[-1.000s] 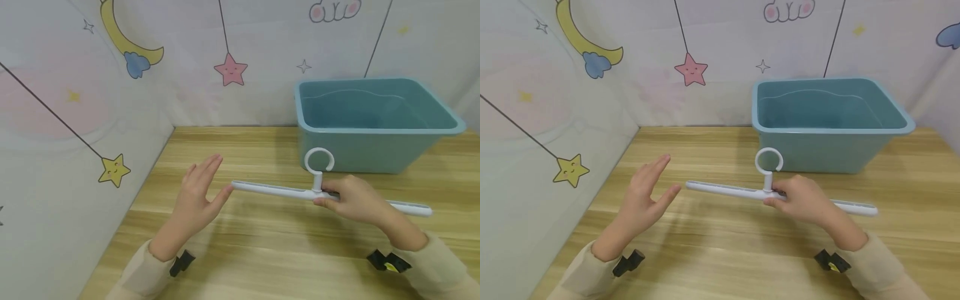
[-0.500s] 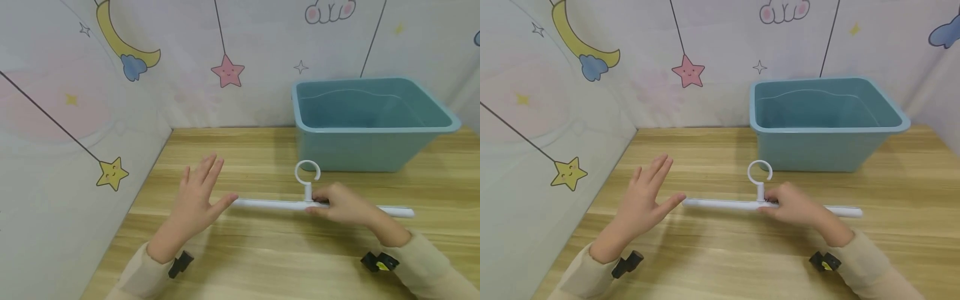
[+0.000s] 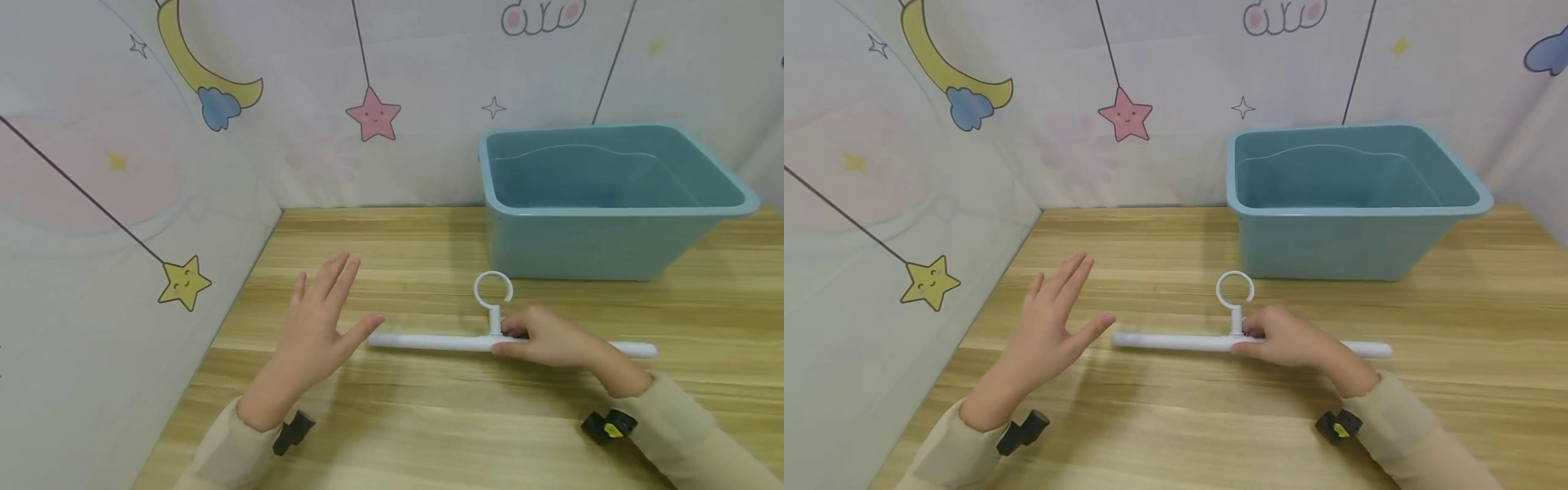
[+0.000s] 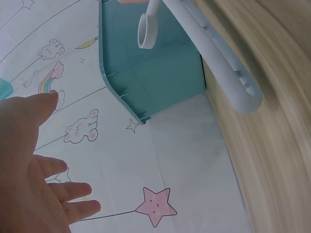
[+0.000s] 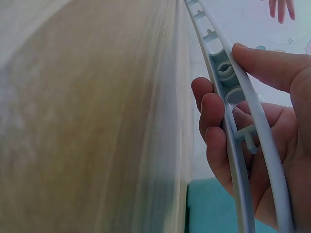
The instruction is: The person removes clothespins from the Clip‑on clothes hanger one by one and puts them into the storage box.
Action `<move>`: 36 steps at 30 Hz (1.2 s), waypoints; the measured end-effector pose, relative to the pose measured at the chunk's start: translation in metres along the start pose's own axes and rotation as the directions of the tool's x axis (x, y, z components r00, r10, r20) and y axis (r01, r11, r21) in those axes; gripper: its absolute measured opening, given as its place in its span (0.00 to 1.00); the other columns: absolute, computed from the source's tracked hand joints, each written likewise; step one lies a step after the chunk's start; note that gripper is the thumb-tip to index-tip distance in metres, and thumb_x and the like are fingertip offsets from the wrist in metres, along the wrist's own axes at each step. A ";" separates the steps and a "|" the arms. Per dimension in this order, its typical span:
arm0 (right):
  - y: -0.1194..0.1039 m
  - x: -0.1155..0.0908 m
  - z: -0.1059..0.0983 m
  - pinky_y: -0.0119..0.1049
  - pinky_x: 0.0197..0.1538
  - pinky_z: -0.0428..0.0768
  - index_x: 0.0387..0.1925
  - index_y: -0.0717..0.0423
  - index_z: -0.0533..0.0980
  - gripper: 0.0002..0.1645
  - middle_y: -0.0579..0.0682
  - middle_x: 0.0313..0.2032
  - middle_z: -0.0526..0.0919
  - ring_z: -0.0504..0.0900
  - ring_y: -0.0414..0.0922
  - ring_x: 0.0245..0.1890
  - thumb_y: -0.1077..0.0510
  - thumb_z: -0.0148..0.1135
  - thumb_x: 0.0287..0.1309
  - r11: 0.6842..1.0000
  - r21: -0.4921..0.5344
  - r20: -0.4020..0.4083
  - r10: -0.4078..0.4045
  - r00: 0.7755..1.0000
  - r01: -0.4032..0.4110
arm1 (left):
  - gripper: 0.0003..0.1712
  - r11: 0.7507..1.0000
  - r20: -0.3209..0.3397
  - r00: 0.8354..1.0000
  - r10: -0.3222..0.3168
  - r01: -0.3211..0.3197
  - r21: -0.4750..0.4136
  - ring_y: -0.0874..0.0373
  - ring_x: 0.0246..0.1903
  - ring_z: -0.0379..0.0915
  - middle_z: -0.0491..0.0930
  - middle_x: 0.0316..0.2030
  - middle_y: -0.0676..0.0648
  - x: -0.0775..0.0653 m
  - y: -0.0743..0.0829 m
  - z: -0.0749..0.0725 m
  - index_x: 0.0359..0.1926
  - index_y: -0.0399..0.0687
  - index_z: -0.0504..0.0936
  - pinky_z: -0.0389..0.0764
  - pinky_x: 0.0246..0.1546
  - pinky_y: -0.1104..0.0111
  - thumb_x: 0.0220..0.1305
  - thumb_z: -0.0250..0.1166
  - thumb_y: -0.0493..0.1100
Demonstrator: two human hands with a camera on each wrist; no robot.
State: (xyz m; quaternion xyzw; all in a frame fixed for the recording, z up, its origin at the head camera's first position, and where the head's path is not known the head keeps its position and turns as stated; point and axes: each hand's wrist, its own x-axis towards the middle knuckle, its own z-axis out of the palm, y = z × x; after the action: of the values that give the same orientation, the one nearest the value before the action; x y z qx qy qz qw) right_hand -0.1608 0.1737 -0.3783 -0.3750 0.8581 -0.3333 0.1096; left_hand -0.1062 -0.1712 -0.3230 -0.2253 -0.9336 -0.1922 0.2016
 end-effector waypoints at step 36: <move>-0.009 -0.010 0.008 0.26 0.24 0.64 0.23 0.49 0.70 0.14 0.34 0.18 0.61 0.59 0.30 0.20 0.59 0.67 0.58 0.974 -0.223 -0.016 -0.049 0.999 0.044 | 0.47 0.999 0.032 0.999 0.024 -0.023 -0.030 0.43 0.71 0.49 0.55 0.72 0.39 0.008 0.002 0.004 0.73 0.44 0.55 0.41 0.65 0.35 0.62 0.65 0.57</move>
State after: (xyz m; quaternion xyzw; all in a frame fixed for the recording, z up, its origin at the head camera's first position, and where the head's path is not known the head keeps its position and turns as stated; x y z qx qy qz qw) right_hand -0.1450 0.1726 -0.3793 -0.4013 0.8821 -0.2417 0.0497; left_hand -0.1128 -0.1650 -0.3222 -0.2421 -0.9312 -0.1998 0.1854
